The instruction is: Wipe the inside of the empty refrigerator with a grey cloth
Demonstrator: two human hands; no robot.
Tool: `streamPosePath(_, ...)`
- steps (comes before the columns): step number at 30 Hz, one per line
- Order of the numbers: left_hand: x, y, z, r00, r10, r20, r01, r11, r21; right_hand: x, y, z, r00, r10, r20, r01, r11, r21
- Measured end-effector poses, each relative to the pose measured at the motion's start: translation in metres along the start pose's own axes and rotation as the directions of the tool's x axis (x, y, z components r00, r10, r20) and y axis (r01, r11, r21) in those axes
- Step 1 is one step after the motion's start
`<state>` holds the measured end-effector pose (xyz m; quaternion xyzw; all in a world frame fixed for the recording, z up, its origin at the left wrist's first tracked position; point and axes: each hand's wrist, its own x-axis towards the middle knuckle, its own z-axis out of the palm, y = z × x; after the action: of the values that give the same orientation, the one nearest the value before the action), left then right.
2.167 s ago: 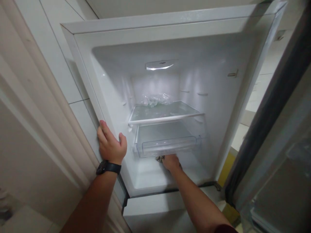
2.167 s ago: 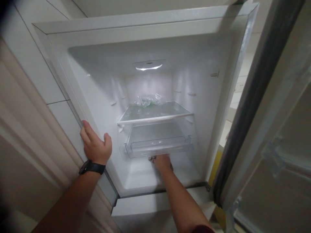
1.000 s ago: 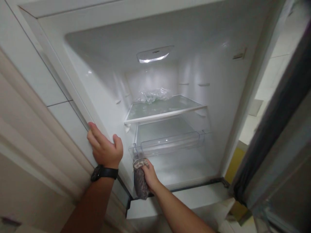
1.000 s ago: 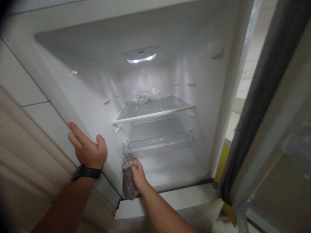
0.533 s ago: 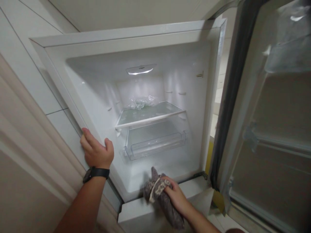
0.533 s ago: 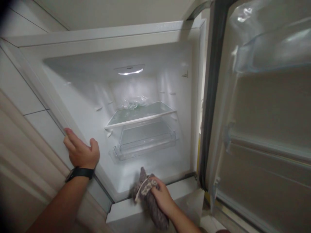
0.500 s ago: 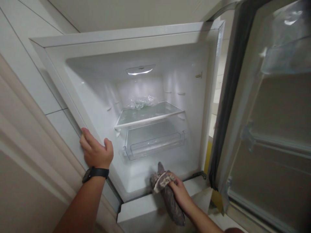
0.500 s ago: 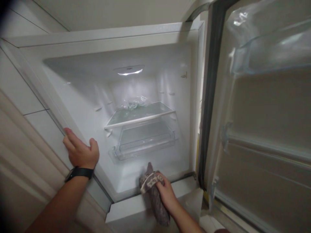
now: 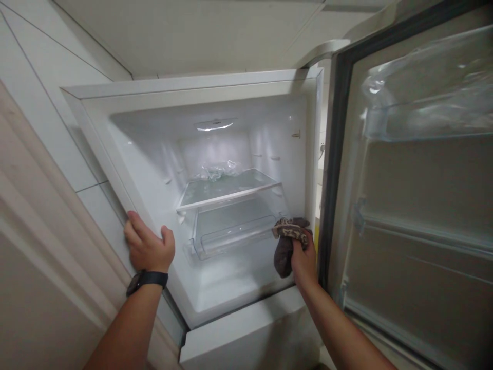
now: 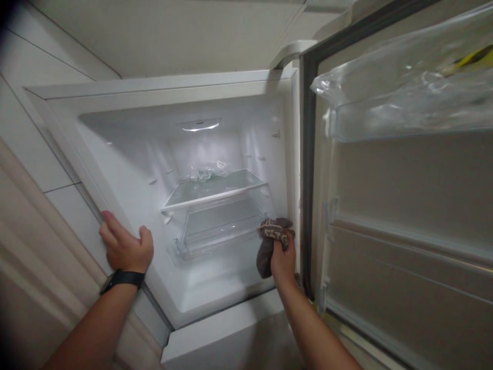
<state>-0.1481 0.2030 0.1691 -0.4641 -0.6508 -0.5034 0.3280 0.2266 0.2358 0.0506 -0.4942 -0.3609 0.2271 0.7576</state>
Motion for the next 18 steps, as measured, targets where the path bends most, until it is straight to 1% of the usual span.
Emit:
streamPosePath(2, 0.0, -0.002, 0.002, 1.0, 0.001, -0.005, -0.001, 1.0, 0.009, 0.014, -0.025, 0.019, 0.995, -0.099, -0.031, 0.099, 0.995, 0.008)
streamPosePath(3, 0.0, -0.002, 0.003, 1.0, 0.004, -0.009, -0.004, 1.0, 0.014, 0.022, -0.04, 0.03, 0.985, -0.165, -0.051, 0.166, 0.986, 0.022)
streamPosePath(5, -0.001, -0.003, 0.004, 1.0, 0.018, -0.017, -0.018, 1.0, 0.023, 0.038, -0.073, 0.054, 0.945, -0.312, -0.095, 0.318, 0.946, 0.058)
streamPosePath(7, -0.001, -0.004, 0.004, 0.999, 0.036, -0.024, -0.035, 0.999, 0.03, 0.058, -0.108, 0.079, 0.9, -0.41, -0.148, 0.427, 0.899, 0.102)
streamPosePath(9, -0.001, -0.003, 0.004, 0.999, 0.042, -0.028, -0.041, 0.998, 0.042, 0.08, -0.141, 0.103, 0.877, -0.428, -0.217, 0.462, 0.877, 0.136)
streamPosePath(12, -0.001, -0.004, 0.005, 0.999, 0.039, -0.035, -0.037, 0.997, 0.062, 0.118, -0.189, 0.138, 0.85, -0.44, -0.29, 0.49, 0.863, 0.127)
streamPosePath(16, -0.001, -0.005, 0.006, 0.998, 0.044, -0.04, -0.042, 0.997, 0.061, 0.163, -0.241, 0.178, 0.799, -0.525, -0.295, 0.569, 0.818, 0.085)
streamPosePath(18, -0.001, -0.004, 0.006, 0.998, 0.045, -0.039, -0.042, 0.997, 0.061, 0.175, -0.261, 0.197, 0.787, -0.527, -0.319, 0.571, 0.819, 0.054)
